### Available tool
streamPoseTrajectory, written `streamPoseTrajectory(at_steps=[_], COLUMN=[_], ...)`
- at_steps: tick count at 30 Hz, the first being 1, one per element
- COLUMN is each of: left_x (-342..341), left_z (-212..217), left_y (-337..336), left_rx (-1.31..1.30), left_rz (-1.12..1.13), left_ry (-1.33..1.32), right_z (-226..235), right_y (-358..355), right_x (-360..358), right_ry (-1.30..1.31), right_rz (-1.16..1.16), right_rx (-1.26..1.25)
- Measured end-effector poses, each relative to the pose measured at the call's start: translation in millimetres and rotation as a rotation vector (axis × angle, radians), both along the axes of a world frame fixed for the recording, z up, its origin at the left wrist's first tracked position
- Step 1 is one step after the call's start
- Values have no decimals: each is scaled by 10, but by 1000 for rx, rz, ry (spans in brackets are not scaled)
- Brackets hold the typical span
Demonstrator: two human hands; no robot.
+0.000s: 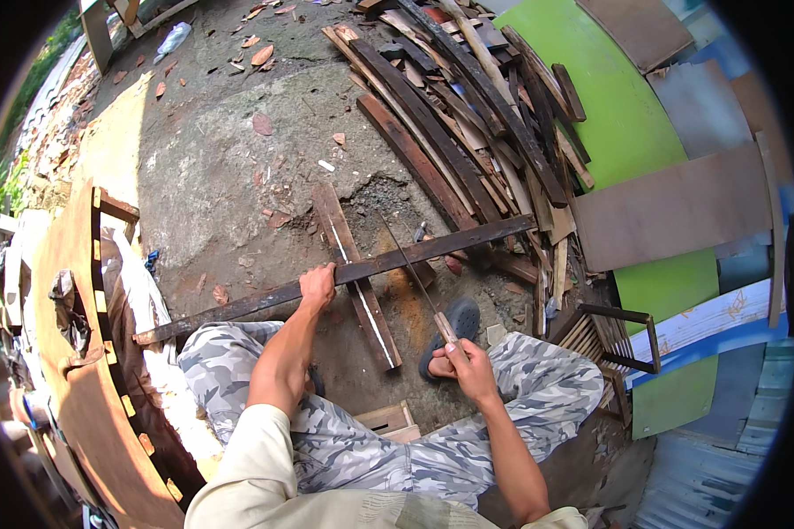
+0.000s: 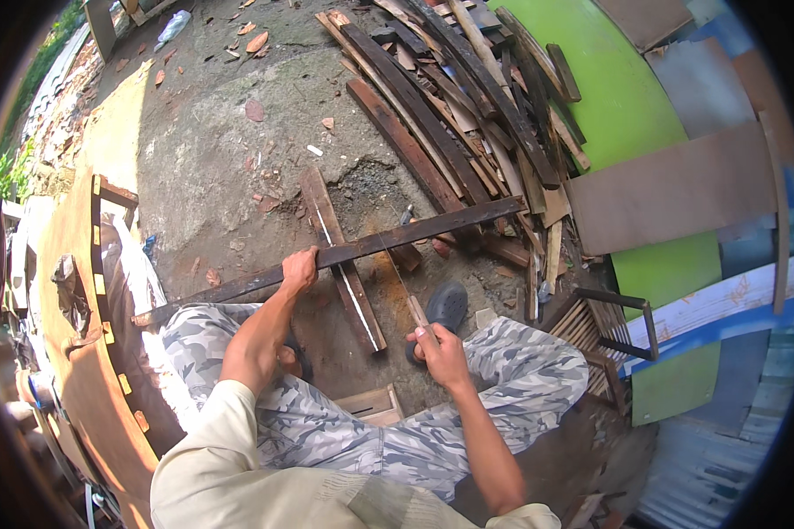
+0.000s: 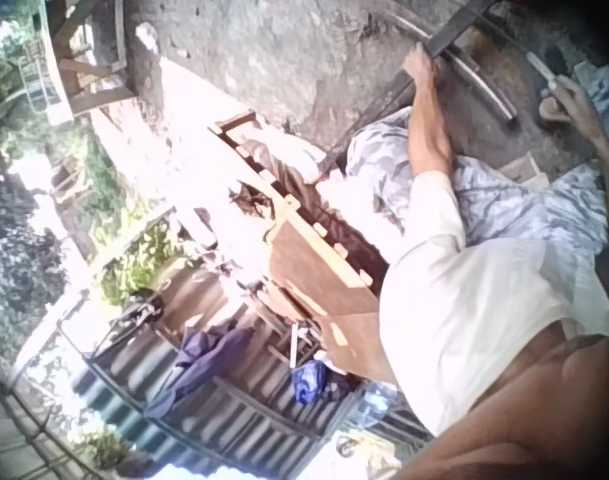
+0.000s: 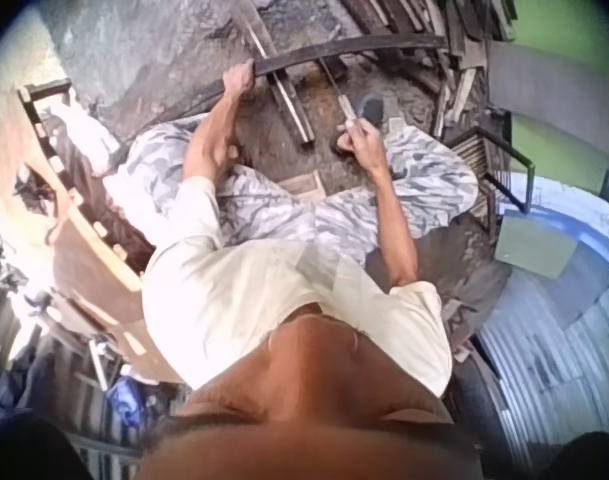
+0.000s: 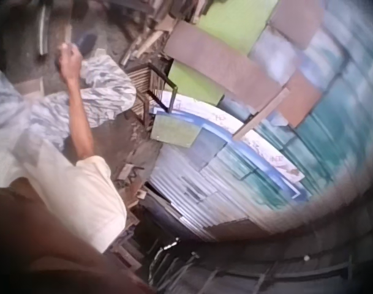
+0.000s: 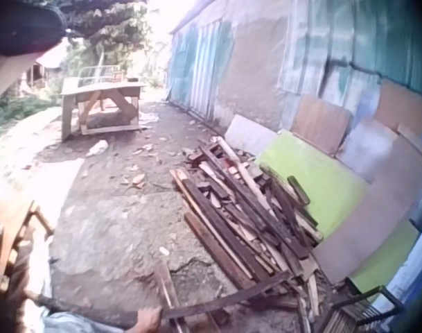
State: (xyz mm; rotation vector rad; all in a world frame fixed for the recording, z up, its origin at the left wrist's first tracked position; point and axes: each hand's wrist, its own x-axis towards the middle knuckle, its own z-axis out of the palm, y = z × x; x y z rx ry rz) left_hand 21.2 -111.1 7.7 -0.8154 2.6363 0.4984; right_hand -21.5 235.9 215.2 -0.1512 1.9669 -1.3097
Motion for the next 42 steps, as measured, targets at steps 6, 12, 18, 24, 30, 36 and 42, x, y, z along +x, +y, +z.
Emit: streamPoseTrajectory(at_steps=[6,12,18,24,30,36,42], left_x=[51,134,211,33,-3,188,717], left_z=[-19,7,119,248,120,138,434], left_y=[50,199,136,197,376,357,548], left_rx=[-48,-1,-17,-4,5,34,-126], left_rz=[-19,2,-227,-291,-202,-102,-88], left_ry=[75,-25,42,-44,-24,-62,-4], right_z=[-79,32,-160,-285,-262,-336,-169], right_y=[-59,-180,-185,-196,-175,-237,-482], right_x=[103,214,276,293,278,248,198], right_ry=[40,61,100,63,53,75,8], right_rz=[8,-35,-67,-85,-41,-79,-111], right_rx=[101,67,89,51,92,46,14])
